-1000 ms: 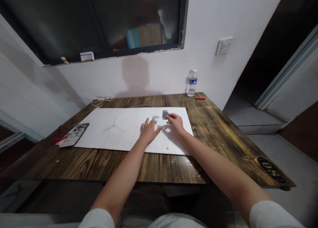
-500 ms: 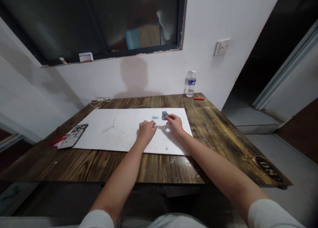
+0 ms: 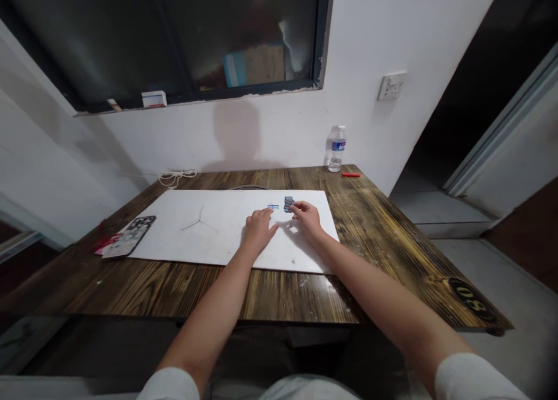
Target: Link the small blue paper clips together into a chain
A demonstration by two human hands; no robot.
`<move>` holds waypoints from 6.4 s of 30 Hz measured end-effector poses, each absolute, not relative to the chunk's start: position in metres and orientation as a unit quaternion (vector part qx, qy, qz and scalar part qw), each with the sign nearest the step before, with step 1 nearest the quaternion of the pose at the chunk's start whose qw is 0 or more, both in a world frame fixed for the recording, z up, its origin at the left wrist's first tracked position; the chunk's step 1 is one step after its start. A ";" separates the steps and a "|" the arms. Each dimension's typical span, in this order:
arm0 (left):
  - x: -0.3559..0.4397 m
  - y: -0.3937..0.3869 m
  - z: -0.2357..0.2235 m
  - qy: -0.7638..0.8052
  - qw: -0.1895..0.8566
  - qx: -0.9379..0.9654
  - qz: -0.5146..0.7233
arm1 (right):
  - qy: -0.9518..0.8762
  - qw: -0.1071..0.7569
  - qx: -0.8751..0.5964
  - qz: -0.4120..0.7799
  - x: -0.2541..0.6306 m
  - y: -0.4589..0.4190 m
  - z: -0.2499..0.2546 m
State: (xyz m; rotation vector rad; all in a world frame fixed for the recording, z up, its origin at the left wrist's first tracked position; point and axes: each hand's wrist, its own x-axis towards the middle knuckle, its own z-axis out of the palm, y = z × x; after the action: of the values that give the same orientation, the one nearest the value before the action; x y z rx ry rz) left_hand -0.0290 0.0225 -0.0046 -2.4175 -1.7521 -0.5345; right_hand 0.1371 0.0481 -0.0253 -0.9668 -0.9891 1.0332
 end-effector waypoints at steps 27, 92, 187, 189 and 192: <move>-0.029 0.017 0.005 -0.574 0.012 -0.809 -0.129 | -0.466 0.636 -0.439 0.431 0.135 0.045 -0.023; -0.028 0.030 0.001 -0.513 -0.313 -0.611 -0.515 | -0.546 0.537 -0.302 0.568 0.124 0.036 -0.021; -0.037 0.038 -0.008 -0.555 -0.416 -0.406 -0.595 | -0.872 0.067 -0.484 -0.027 0.110 0.060 0.004; -0.037 0.037 -0.007 -0.555 -0.415 -0.406 -0.595 | -0.872 0.068 -0.484 -0.026 0.110 0.060 0.004; -0.036 0.037 -0.007 -0.560 -0.414 -0.405 -0.593 | -0.873 0.060 -0.483 -0.036 0.110 0.061 0.004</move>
State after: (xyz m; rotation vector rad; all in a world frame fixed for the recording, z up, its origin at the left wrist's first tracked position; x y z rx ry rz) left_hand -0.0361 0.0368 -0.0065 -1.7791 -2.4556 -2.6011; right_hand 0.1098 0.0605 0.0042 -1.4622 -2.6413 -0.1092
